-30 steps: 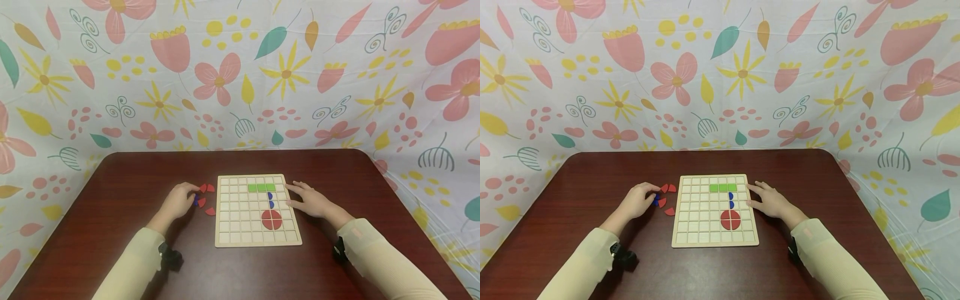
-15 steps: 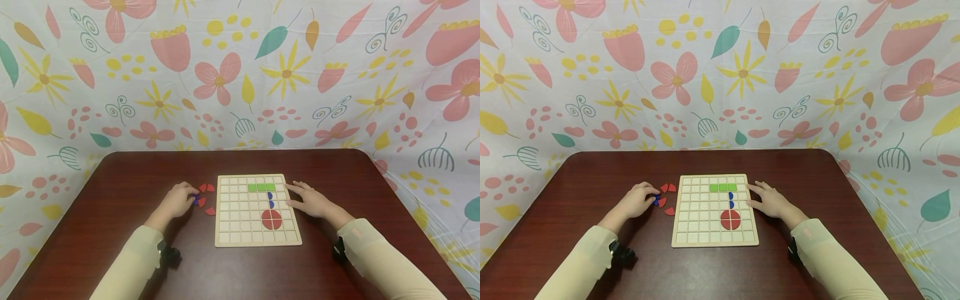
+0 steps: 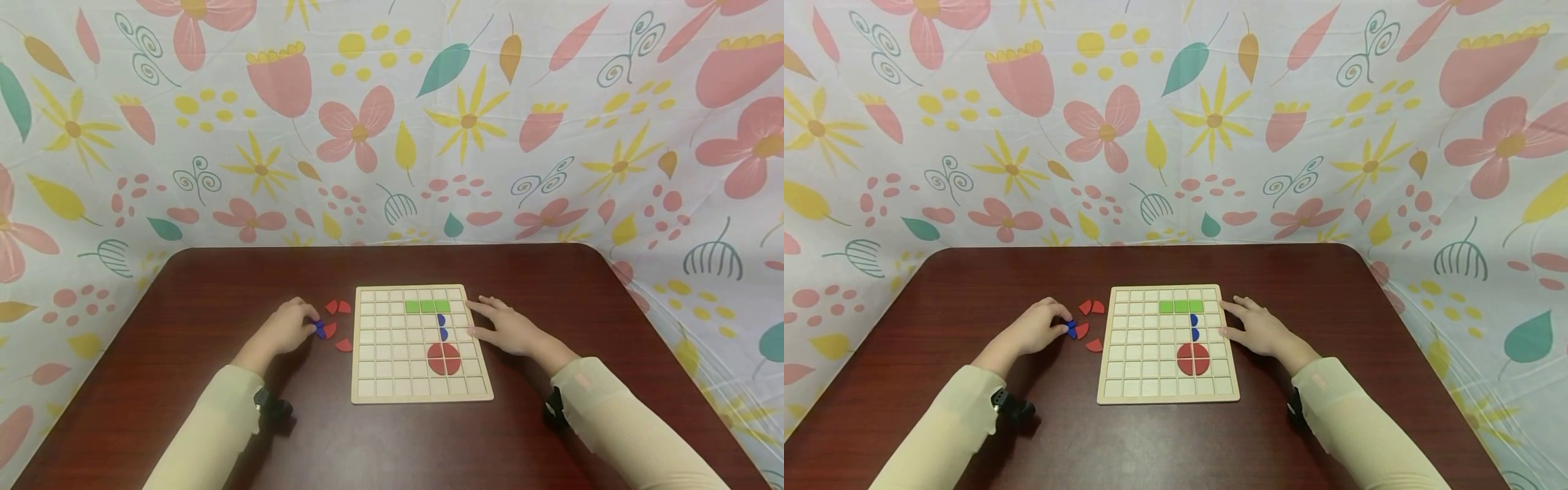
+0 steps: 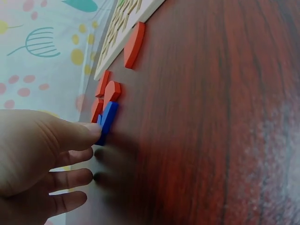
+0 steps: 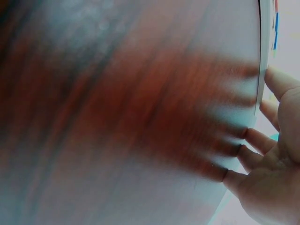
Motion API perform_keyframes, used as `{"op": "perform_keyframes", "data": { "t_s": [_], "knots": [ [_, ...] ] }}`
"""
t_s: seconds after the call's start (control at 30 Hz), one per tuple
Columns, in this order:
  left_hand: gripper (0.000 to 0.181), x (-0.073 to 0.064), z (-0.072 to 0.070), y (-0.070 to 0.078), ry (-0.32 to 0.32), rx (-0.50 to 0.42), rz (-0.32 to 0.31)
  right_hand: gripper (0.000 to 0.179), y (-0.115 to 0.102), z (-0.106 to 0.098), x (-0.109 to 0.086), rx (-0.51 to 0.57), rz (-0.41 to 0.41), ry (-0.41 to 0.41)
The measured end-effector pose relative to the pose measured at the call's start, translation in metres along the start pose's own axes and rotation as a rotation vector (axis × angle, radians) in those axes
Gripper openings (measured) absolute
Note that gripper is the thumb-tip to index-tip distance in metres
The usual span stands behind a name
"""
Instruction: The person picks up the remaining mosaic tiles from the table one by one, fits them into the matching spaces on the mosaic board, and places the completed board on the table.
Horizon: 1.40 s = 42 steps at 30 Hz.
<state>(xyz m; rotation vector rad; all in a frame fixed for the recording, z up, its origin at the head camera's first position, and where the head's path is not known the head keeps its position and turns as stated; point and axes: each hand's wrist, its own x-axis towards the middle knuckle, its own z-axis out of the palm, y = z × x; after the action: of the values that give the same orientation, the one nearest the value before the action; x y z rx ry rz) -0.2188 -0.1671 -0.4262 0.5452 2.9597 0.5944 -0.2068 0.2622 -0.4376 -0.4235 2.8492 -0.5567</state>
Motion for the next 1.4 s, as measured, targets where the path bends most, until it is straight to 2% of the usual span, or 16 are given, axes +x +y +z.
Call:
{"op": "perform_keyframes", "data": {
  "t_s": [0.27, 0.57, 0.9, 1.17, 1.4],
  "knots": [
    [0.007, 0.002, -0.003, 0.005, -0.071, -0.045, -0.069, 0.071, 0.000, 0.001, 0.000, 0.005, 0.003, 0.001],
    [0.017, 0.003, -0.002, 0.011, -0.094, -0.067, -0.116, 0.070, 0.000, 0.000, 0.000, 0.001, 0.001, 0.001],
    [0.011, 0.005, -0.002, 0.017, -0.111, -0.121, -0.159, 0.070, -0.001, 0.000, -0.001, 0.000, -0.008, 0.005],
    [0.010, 0.005, -0.001, 0.015, -0.086, -0.136, -0.134, 0.067, -0.001, 0.000, 0.000, 0.016, -0.015, 0.002],
    [0.024, 0.006, 0.001, 0.014, -0.060, -0.149, -0.105, 0.067, -0.001, 0.000, -0.002, 0.013, -0.023, 0.013]
  ]
}}
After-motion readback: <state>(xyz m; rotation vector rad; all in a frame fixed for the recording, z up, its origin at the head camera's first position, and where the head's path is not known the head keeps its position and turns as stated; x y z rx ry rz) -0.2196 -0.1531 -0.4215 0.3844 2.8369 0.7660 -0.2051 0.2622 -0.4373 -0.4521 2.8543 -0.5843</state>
